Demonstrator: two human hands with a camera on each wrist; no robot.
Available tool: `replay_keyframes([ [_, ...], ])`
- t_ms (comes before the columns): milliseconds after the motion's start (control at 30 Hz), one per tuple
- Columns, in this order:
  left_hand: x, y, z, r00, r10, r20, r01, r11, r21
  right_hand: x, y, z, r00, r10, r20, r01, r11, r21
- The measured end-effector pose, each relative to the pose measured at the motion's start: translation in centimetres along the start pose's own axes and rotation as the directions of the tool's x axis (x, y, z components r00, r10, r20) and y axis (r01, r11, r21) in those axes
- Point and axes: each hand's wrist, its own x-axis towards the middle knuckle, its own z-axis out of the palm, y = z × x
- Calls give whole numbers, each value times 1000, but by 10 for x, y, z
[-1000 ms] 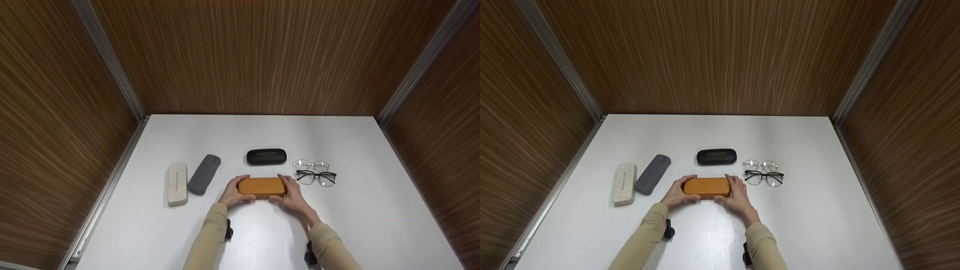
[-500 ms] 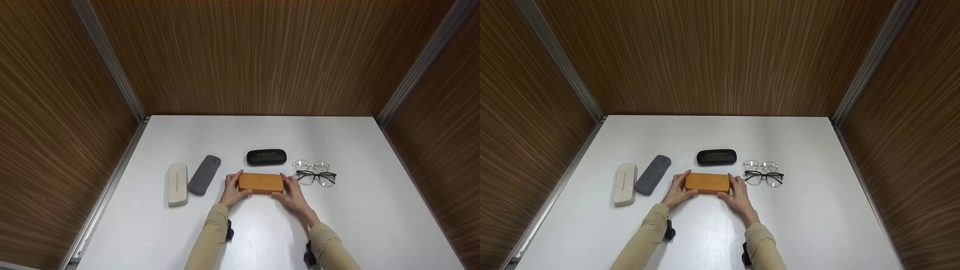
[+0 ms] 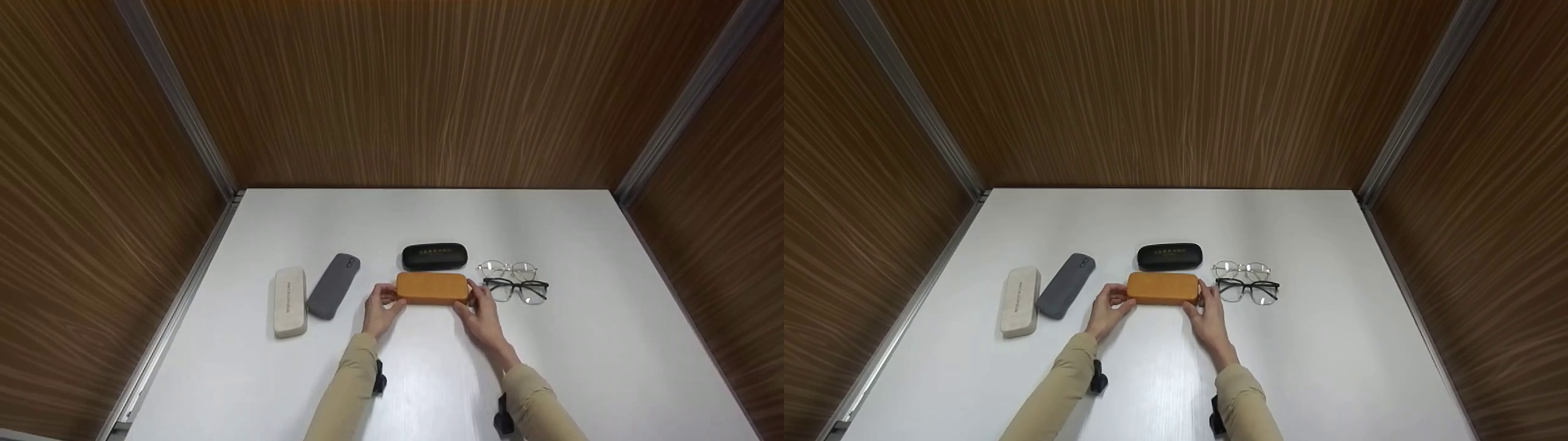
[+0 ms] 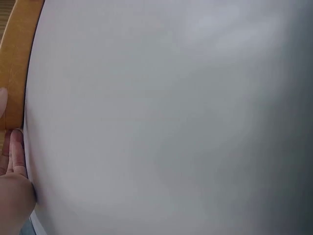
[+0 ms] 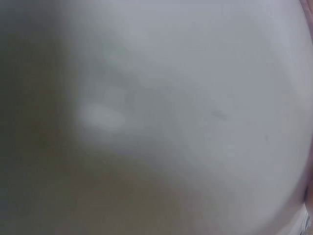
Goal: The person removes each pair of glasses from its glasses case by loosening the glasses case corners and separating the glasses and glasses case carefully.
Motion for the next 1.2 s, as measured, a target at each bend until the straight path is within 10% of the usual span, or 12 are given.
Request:
replay_keyframes([
  [1200, 2, 7, 0, 985, -64, 162, 57, 997, 46, 2, -3, 4, 991, 110, -78, -104, 992, 74],
])
